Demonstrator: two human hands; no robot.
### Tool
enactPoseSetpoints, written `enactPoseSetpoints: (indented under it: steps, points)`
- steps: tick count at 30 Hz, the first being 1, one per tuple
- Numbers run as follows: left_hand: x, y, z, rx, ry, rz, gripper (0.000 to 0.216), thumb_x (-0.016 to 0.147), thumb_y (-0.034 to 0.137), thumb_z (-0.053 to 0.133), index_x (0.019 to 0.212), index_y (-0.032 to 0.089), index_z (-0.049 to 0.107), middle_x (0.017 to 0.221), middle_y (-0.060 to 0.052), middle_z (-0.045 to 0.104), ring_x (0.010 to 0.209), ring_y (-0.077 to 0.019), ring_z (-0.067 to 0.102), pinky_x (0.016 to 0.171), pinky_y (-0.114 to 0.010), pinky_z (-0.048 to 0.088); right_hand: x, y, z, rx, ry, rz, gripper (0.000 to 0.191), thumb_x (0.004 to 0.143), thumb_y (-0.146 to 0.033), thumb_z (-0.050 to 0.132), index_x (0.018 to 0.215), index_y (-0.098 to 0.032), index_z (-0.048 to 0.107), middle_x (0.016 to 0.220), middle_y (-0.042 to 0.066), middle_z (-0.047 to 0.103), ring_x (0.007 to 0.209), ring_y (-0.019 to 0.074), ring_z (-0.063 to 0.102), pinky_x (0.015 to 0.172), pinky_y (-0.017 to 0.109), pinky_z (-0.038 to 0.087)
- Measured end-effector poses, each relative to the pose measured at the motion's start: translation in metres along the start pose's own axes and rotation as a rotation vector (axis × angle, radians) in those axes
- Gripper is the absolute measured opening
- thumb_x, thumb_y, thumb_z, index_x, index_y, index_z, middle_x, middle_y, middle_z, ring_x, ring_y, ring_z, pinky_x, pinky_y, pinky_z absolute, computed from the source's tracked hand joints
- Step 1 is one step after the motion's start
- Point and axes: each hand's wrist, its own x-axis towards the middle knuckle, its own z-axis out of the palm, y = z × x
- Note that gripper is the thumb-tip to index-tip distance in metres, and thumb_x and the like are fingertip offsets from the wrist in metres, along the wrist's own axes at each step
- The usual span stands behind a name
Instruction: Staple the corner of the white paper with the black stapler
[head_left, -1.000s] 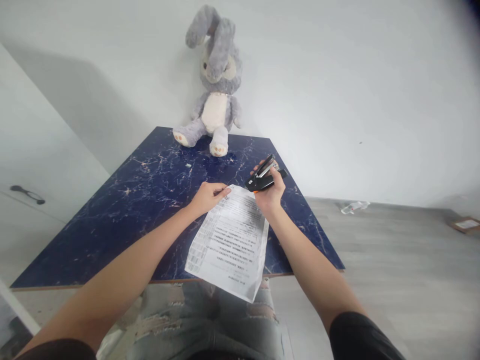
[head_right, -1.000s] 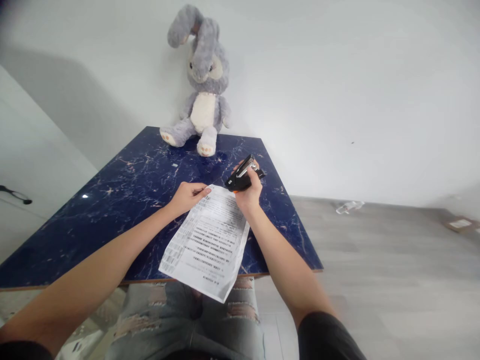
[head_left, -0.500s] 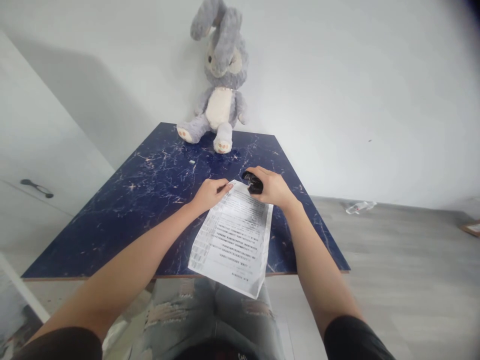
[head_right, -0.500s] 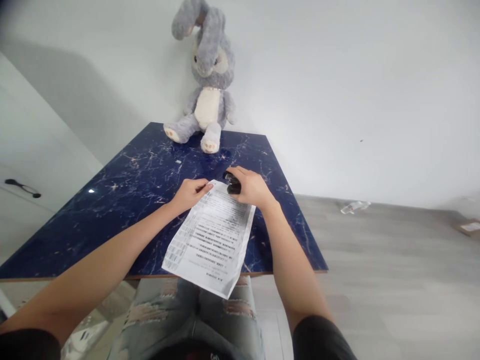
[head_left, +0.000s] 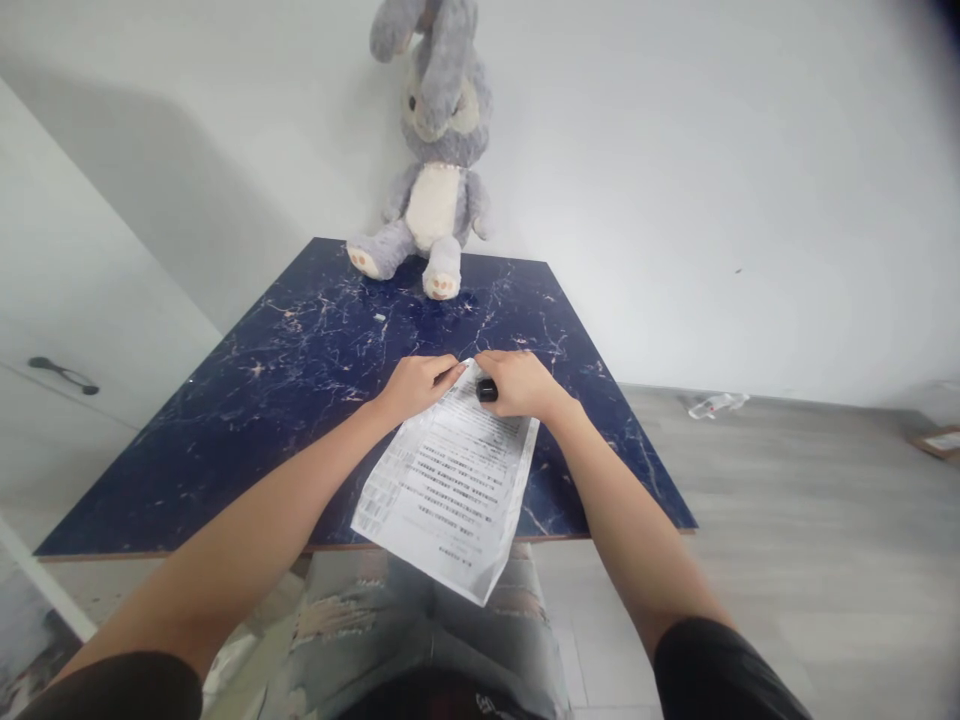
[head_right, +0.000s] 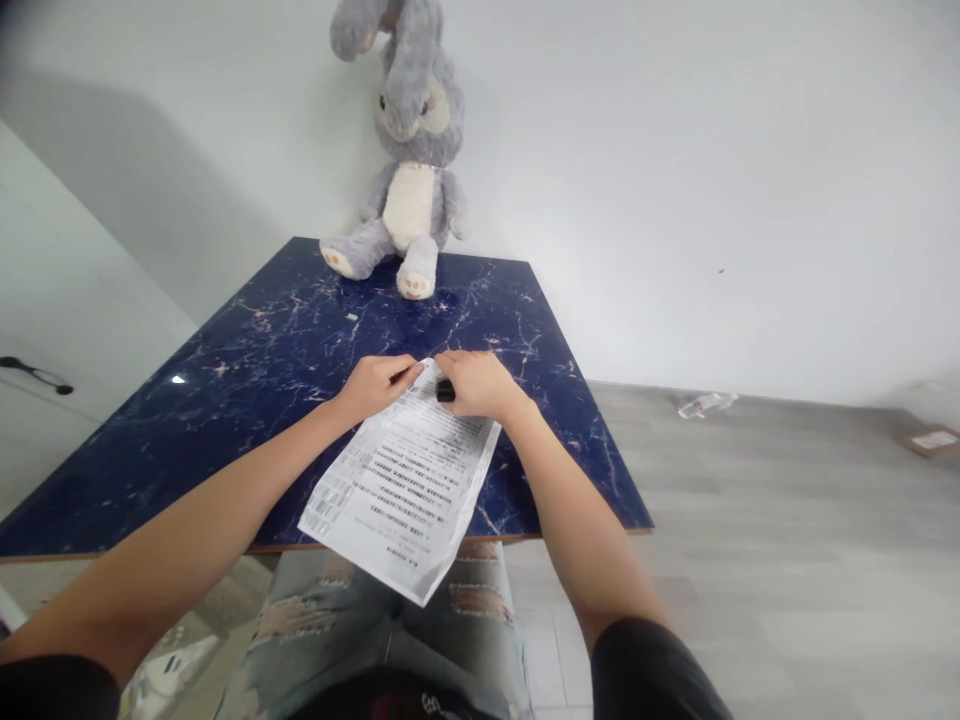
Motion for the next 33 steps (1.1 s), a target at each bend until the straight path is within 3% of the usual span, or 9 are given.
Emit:
enactPoseSetpoints:
  steps: [7,12,18,21,22,24,27,30,33]
  points:
    - [-0.001,-0.002,-0.001,0.020,-0.076,0.059,0.040,0.105,0.041,0.047,0.074,0.020,0.062,0.067,0.000,0.063,0.058,-0.0128,0.052,0.061,-0.028,0.034,0.009,-0.006,0.018,-0.006,0.008,0.025,0.023,0.082,-0.030,0.064,0.100,-0.018,0.061,0.099,0.011,0.070,0.093,0.0267,0.065,0.076,0.032,0.043]
    - [0.003,-0.012,-0.002,-0.004,-0.017,-0.160,0.039,0.103,0.042,0.049,0.073,0.020,0.061,0.065,-0.001,0.061,0.058,-0.0145,0.051,0.060,-0.029,0.031,0.007,0.012,0.016,0.073,0.093,0.020,0.060,0.080,-0.038,0.070,0.133,-0.015,0.053,0.108,0.013,0.069,0.095,0.0289,0.064,0.088,0.036,0.047]
    - [0.004,-0.045,0.005,0.068,0.164,-0.494,0.035,0.099,0.032,0.050,0.065,0.021,0.050,0.059,-0.002,0.054,0.055,-0.0162,0.045,0.060,-0.031,0.029,0.008,0.034,0.020,0.417,0.481,0.485,0.048,0.085,-0.048,0.063,0.123,-0.019,0.057,0.100,0.009,0.071,0.085,0.0268,0.065,0.080,0.036,0.050]
    - [0.002,-0.053,0.009,0.075,0.192,-0.561,0.017,0.096,0.024,0.053,0.080,0.021,0.058,0.068,-0.004,0.059,0.063,-0.0195,0.052,0.065,-0.032,0.036,0.015,0.022,0.027,0.776,0.434,0.622,0.043,0.087,-0.055,0.057,0.108,-0.019,0.064,0.094,0.006,0.071,0.080,0.0221,0.064,0.073,0.032,0.050]
    - [0.001,-0.053,0.009,0.070,0.203,-0.559,0.009,0.094,0.021,0.054,0.088,0.021,0.061,0.073,-0.004,0.061,0.067,-0.0211,0.055,0.068,-0.033,0.039,0.017,0.014,0.029,0.858,0.361,0.624,0.043,0.086,-0.057,0.059,0.104,-0.019,0.067,0.091,0.005,0.071,0.078,0.0210,0.064,0.071,0.030,0.050]
    - [0.002,-0.051,0.007,0.098,0.226,-0.515,0.016,0.089,0.015,0.056,0.103,0.020,0.062,0.087,-0.008,0.065,0.082,-0.0247,0.060,0.078,-0.036,0.045,0.022,-0.005,0.031,0.900,0.240,0.590,0.042,0.082,-0.058,0.065,0.097,-0.019,0.071,0.084,0.003,0.070,0.074,0.0194,0.062,0.067,0.029,0.047]
    - [0.003,-0.046,0.001,0.185,0.189,-0.361,0.021,0.087,0.015,0.060,0.107,0.020,0.067,0.110,-0.012,0.064,0.105,-0.0291,0.058,0.097,-0.044,0.045,0.026,-0.026,0.030,0.818,0.230,0.543,0.041,0.080,-0.057,0.070,0.091,-0.019,0.074,0.074,0.001,0.067,0.069,0.0174,0.058,0.065,0.028,0.044]
    - [0.004,-0.044,0.000,0.168,-0.021,-0.219,0.015,0.090,0.023,0.063,0.100,0.022,0.073,0.118,-0.010,0.062,0.110,-0.0286,0.056,0.101,-0.045,0.043,0.027,-0.034,0.028,0.792,0.264,0.492,0.040,0.082,-0.055,0.069,0.090,-0.017,0.077,0.072,0.001,0.068,0.066,0.0163,0.057,0.064,0.027,0.043]
    - [0.002,-0.043,0.004,0.206,-0.184,-0.192,0.023,0.090,0.024,0.064,0.110,0.026,0.074,0.119,-0.009,0.062,0.109,-0.0286,0.055,0.095,-0.044,0.044,0.026,-0.034,0.025,0.739,0.281,0.423,0.034,0.086,-0.049,0.068,0.090,-0.017,0.079,0.076,0.002,0.072,0.067,0.0161,0.060,0.066,0.027,0.043]
